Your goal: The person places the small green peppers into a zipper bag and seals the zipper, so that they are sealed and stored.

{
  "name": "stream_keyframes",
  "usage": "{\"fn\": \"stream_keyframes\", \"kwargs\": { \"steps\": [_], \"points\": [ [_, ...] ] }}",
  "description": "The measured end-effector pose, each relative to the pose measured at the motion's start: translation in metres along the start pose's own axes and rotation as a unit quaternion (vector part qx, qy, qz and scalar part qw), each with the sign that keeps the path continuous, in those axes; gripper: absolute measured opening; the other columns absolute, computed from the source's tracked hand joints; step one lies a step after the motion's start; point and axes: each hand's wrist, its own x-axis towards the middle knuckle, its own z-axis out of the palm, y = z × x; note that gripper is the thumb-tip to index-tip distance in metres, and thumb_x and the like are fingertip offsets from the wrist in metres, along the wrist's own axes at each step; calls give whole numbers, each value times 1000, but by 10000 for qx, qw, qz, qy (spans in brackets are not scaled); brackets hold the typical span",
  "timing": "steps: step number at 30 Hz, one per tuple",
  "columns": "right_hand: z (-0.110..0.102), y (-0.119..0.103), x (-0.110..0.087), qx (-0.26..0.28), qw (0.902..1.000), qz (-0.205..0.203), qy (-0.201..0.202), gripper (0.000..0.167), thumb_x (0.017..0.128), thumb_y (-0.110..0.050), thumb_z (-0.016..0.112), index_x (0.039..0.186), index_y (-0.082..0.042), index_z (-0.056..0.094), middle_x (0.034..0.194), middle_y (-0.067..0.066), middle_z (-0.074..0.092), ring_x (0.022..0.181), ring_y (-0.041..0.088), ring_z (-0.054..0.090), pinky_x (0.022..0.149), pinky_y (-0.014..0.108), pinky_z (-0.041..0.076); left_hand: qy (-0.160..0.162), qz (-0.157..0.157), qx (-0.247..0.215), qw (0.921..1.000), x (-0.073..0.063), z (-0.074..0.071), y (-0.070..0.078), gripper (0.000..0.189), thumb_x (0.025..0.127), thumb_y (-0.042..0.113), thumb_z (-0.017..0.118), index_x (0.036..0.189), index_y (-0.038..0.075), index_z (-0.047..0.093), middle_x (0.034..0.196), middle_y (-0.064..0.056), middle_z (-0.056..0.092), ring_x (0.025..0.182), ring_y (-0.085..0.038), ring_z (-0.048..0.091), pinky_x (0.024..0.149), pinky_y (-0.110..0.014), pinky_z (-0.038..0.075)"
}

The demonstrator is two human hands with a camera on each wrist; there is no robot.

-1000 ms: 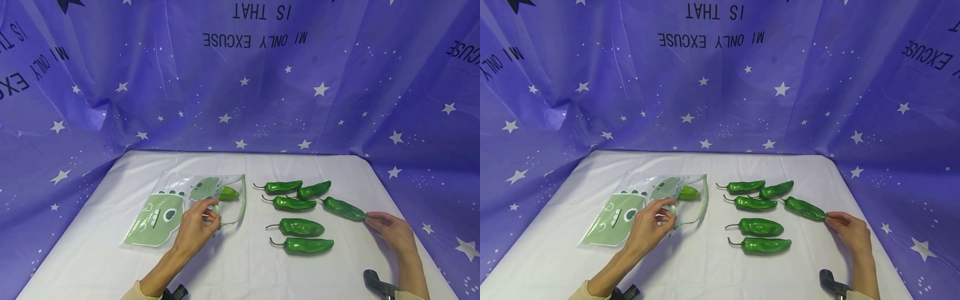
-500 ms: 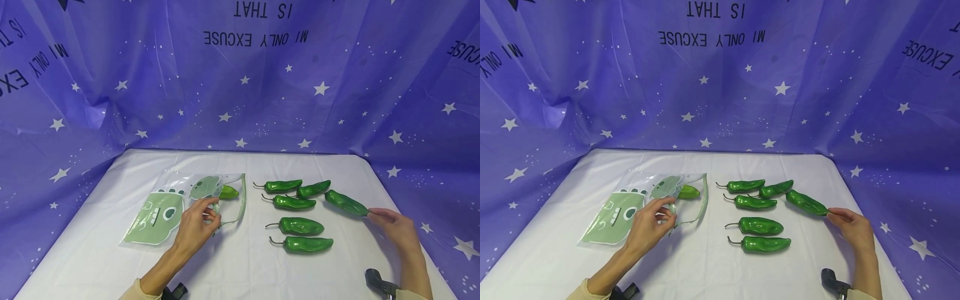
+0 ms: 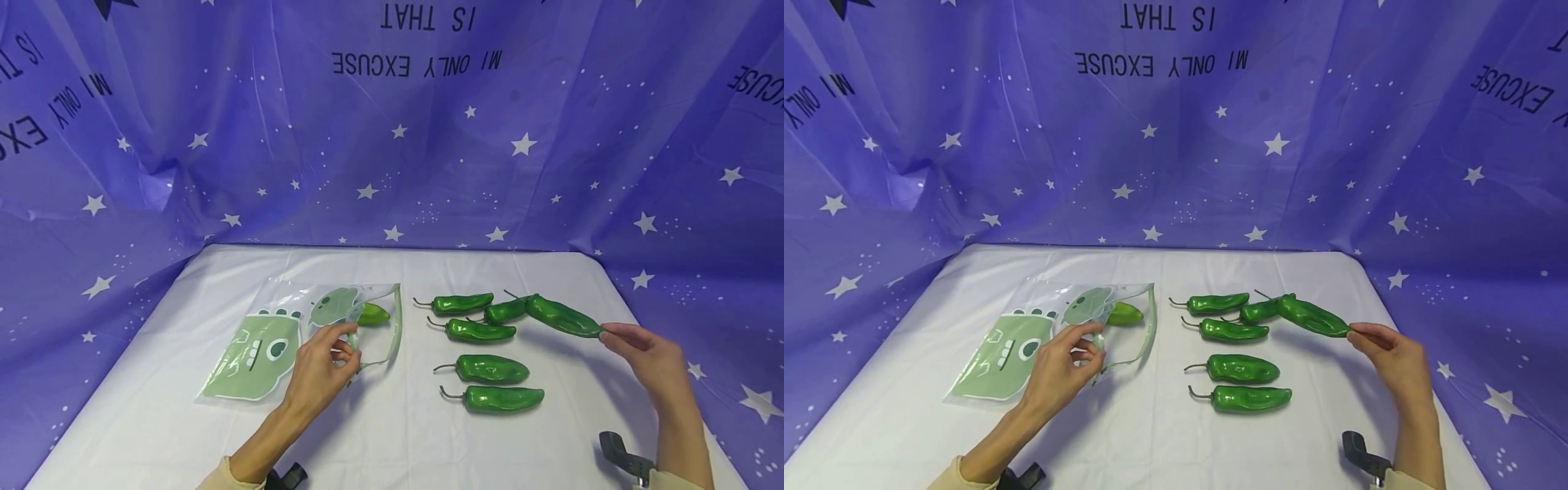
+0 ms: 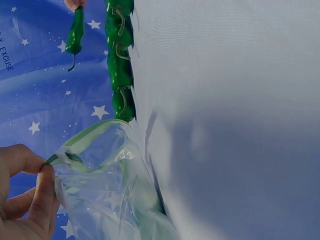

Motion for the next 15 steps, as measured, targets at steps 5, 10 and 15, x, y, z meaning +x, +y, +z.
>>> {"fn": "stream_keyframes", "kwargs": {
  "steps": [5,10,15],
  "points": [
    [7,-24,-2,-250,9993,-256,-66,38,84,-34,72,113,-11,69,88,-24,68,85,-11,55,68,10,42,-3,-56,6,10000,0,-2,1,39,70,-5,73,107,5,66,86,-1,61,64,-3,63,58,-16,54],
    [26,-48,-2,-359,9963,-767,-141,38,84,-30,73,111,-5,69,91,-17,69,83,-10,59,67,10,45,18,-2,-41,10000,1,-1,2,39,70,-6,73,107,4,66,86,-1,61,64,-3,63,58,-18,55],
    [55,-68,1,-857,9873,-1327,-159,29,82,-31,74,102,-11,73,93,-1,71,80,-6,61,65,12,48,39,44,-68,10000,1,-1,3,39,70,-6,73,107,5,66,85,-1,60,64,-3,63,58,-20,56]
  ]
}}
